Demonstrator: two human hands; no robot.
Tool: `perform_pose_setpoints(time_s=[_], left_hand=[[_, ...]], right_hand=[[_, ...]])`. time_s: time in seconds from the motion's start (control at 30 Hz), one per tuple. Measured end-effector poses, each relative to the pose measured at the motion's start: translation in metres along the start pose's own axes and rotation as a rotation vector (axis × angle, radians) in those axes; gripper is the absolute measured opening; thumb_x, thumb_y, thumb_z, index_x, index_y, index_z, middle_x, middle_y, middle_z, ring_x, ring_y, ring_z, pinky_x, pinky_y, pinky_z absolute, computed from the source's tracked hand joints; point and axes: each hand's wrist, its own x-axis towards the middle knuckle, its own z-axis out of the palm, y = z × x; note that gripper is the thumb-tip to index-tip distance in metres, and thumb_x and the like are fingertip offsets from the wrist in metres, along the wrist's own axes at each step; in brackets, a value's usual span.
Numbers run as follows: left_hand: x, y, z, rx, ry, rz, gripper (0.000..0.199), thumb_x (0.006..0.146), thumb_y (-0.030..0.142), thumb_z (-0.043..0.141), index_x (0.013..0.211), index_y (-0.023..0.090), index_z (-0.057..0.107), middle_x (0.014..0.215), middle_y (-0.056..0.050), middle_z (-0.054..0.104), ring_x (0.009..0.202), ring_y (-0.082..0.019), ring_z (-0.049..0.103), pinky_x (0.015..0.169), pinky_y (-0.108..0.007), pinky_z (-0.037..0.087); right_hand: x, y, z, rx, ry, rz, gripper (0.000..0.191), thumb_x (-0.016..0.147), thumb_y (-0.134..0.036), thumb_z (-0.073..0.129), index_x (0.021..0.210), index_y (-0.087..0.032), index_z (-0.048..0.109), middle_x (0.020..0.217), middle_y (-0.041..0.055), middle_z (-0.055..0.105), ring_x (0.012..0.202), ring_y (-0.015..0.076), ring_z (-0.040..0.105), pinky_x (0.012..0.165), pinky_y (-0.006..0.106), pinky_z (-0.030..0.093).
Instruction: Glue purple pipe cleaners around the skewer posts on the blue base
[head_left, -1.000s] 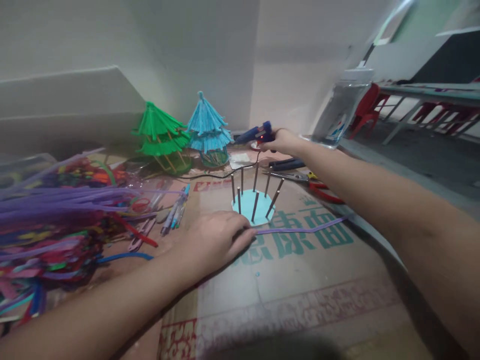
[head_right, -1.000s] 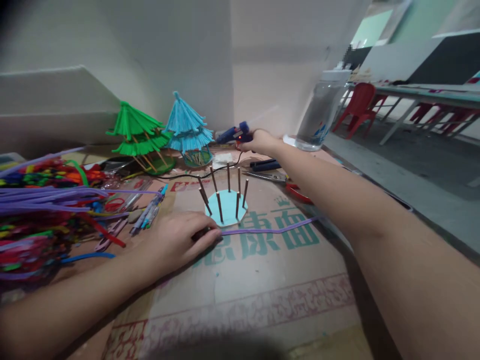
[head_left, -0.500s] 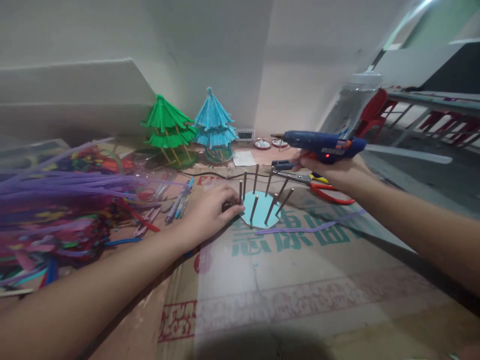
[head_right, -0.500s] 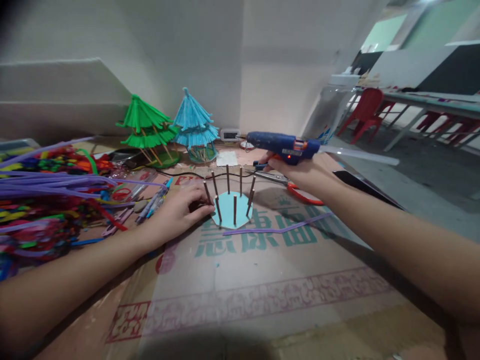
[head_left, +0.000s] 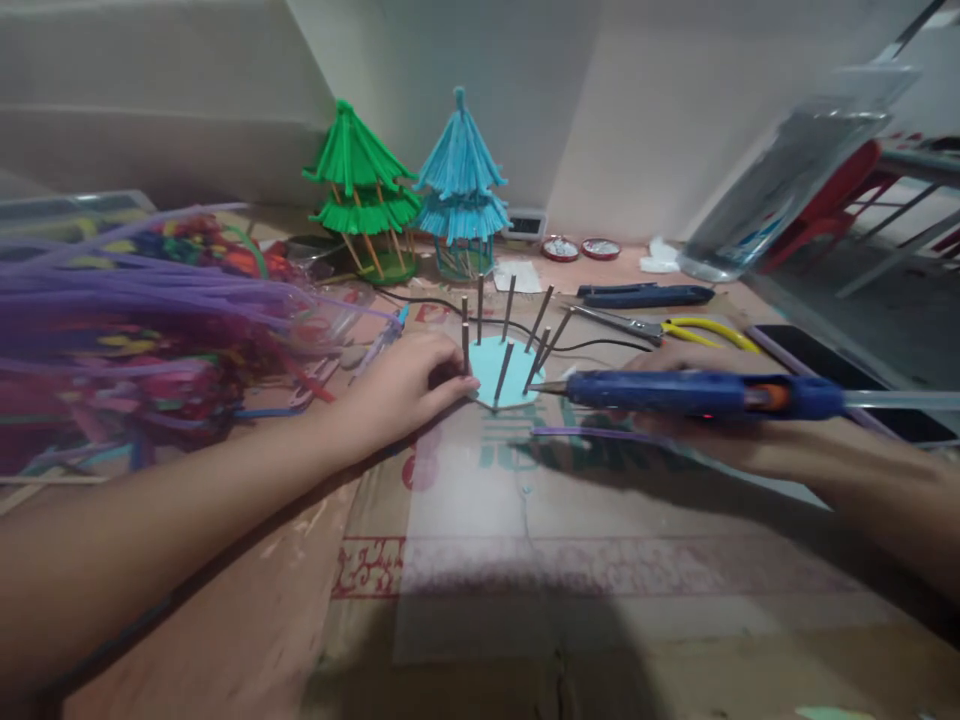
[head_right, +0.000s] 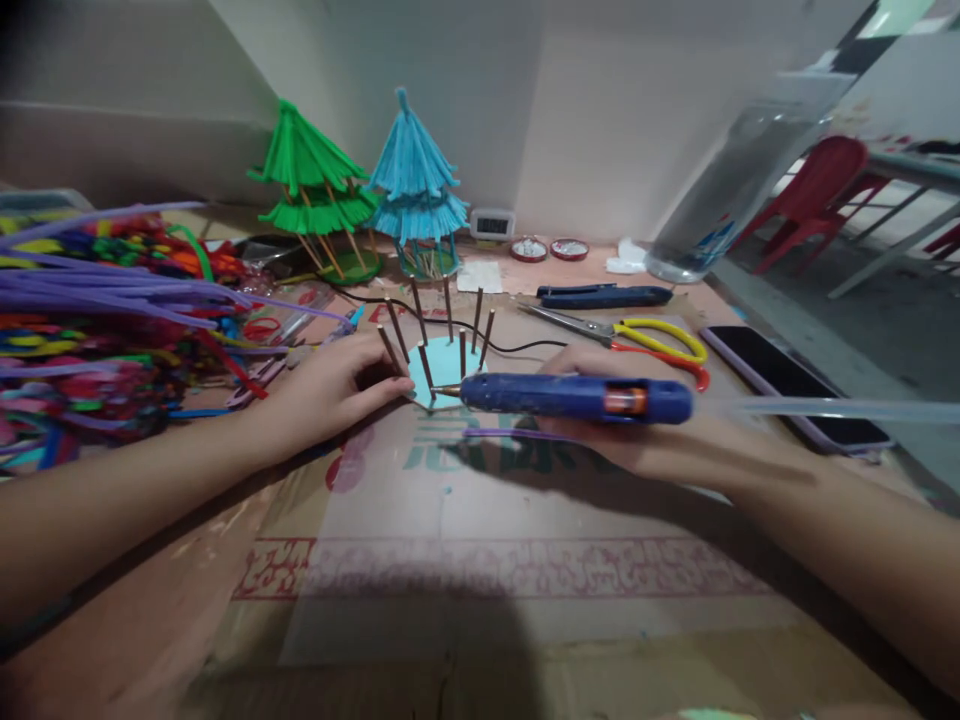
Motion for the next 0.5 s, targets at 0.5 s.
perform_pose_setpoints(time_s=[0.5], left_hand=[[0.000, -0.006, 0.007, -0.003, 0.010, 0.188, 0.022, 0.098, 0.027, 0.053, 0.101, 0.019, 0.073, 0.101, -0.008, 0.067, 0.101, -0.022, 0.060, 0.092, -0.036, 0.046]], right_hand=[[0.009, 0.002, 0.019, -0.016, -0.165, -0.013, 0.036, 0.079, -0.056, 0.071, 0.083, -0.020, 0.068, 0.067, 0.0040, 0.068, 0.055, 0.0185, 0.058, 0.046, 0.030, 0.037]])
